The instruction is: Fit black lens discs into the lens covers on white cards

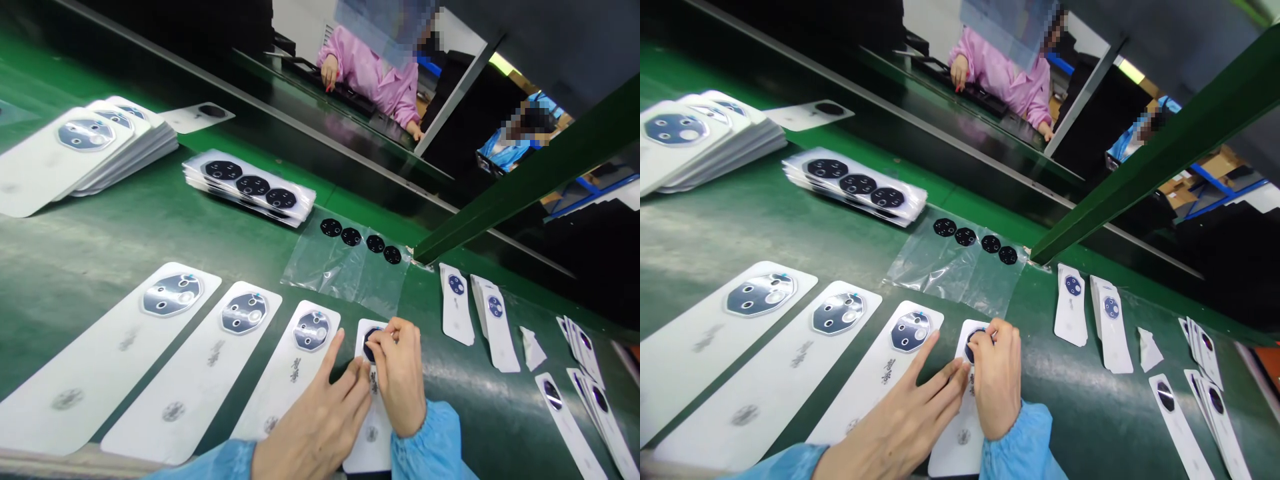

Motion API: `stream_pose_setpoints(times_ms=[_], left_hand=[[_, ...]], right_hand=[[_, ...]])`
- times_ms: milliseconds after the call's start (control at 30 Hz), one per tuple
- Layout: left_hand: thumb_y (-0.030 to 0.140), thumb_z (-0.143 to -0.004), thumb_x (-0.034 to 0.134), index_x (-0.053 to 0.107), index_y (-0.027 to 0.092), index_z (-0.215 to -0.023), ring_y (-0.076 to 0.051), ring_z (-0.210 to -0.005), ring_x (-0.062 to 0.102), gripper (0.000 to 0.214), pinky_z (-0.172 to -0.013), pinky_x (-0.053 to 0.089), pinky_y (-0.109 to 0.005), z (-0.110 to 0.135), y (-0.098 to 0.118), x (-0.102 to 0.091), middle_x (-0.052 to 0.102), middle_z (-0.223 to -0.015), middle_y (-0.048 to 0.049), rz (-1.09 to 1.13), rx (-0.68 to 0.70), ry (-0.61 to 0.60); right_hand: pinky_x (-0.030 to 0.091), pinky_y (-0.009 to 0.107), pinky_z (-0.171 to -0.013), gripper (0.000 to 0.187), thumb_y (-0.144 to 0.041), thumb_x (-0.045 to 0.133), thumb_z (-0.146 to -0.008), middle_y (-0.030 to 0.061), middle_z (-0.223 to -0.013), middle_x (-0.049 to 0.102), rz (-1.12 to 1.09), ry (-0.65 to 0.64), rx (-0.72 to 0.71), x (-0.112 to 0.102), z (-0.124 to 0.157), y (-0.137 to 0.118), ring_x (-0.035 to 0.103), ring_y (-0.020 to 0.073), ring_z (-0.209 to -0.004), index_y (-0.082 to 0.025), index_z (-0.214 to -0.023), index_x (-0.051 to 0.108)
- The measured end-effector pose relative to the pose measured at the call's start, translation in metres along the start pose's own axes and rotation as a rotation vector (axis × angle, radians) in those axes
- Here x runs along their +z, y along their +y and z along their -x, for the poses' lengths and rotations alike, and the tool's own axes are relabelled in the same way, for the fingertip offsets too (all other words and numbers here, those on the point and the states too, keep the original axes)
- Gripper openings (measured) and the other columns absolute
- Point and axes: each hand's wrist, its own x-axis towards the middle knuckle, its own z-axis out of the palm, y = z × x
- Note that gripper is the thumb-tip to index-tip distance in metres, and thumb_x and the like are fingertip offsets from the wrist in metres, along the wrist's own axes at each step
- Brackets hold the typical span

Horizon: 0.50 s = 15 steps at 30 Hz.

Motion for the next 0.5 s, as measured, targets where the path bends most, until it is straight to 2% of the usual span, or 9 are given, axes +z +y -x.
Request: stream_pose_setpoints(times_ms=[100,167,233,267,367,433,500], left_hand=[[0.017,-0.088,0.040,0.066,0.013,-0.089,-0.022,-0.102,0.053,0.026,-0.110,-0.003,-0.064,0.000,0.000,0.002,0.067,-0.096,-0.0077,-0.005,-0.015,-0.003],[0.018,-0.088,0.040,0.066,0.014,-0.090,-0.022,-0.105,0.053,0.026,-0.110,-0.002,-0.064,0.001,0.000,0.002,0.067,-0.099,-0.0072,-0.005,-0.017,-0.016],[0.019,-0.088,0.041,0.065,0.014,-0.096,-0.023,-0.107,0.052,0.026,-0.110,-0.001,-0.066,0.002,0.000,-0.001,0.066,-0.104,-0.0079,-0.003,-0.006,-0.027],[0.019,-0.088,0.042,0.065,0.013,-0.099,-0.024,-0.107,0.052,0.026,-0.110,0.000,-0.066,0.002,0.000,-0.003,0.065,-0.107,-0.0088,-0.006,0.001,-0.037],[0.019,-0.086,0.045,0.064,0.011,-0.104,-0.026,-0.106,0.054,0.027,-0.108,0.004,-0.069,0.004,0.000,-0.006,0.064,-0.111,-0.0126,-0.021,0.020,-0.071],[0.020,-0.086,0.046,0.063,0.010,-0.105,-0.027,-0.107,0.053,0.028,-0.108,0.007,-0.069,0.005,0.000,-0.003,0.063,-0.111,-0.0133,-0.027,0.028,-0.085],[0.023,-0.088,0.045,0.062,0.012,-0.107,-0.026,-0.108,0.053,0.028,-0.109,0.008,-0.068,0.007,0.002,0.003,0.063,-0.112,-0.0117,-0.035,0.024,-0.080]], right_hand=[[0.039,0.036,-0.071,0.023,-0.009,0.041,-0.089,0.0053,-0.089,0.043,-0.032,-0.045,-0.002,-0.001,0.005,-0.002,0.042,0.0207,-0.082,-0.020,-0.078,0.058],[0.040,0.035,-0.073,0.023,-0.011,0.044,-0.089,0.0041,-0.086,0.043,-0.142,-0.116,0.032,-0.010,0.007,0.002,0.044,0.0205,-0.084,-0.020,-0.075,0.060],[0.040,0.033,-0.075,0.018,-0.018,0.050,-0.088,0.0031,-0.086,0.044,-0.259,-0.152,0.127,-0.025,0.009,0.011,0.046,0.0194,-0.084,-0.021,-0.074,0.061],[0.040,0.032,-0.075,0.015,-0.022,0.054,-0.087,0.0028,-0.087,0.045,-0.307,-0.129,0.193,-0.033,0.009,0.016,0.048,0.0189,-0.084,-0.021,-0.074,0.062],[0.040,0.030,-0.071,0.016,-0.036,0.057,-0.085,0.0031,-0.090,0.050,-0.437,0.066,0.386,-0.051,0.012,0.037,0.050,0.0177,-0.082,-0.021,-0.080,0.060],[0.042,0.028,-0.066,0.022,-0.041,0.053,-0.086,0.0029,-0.085,0.054,-0.498,0.141,0.469,-0.053,0.010,0.049,0.052,0.0160,-0.074,-0.020,-0.084,0.058],[0.043,0.027,-0.059,0.027,-0.044,0.047,-0.088,0.0015,-0.076,0.055,-0.490,0.161,0.502,-0.048,0.005,0.061,0.051,0.0134,-0.061,-0.019,-0.084,0.055]])
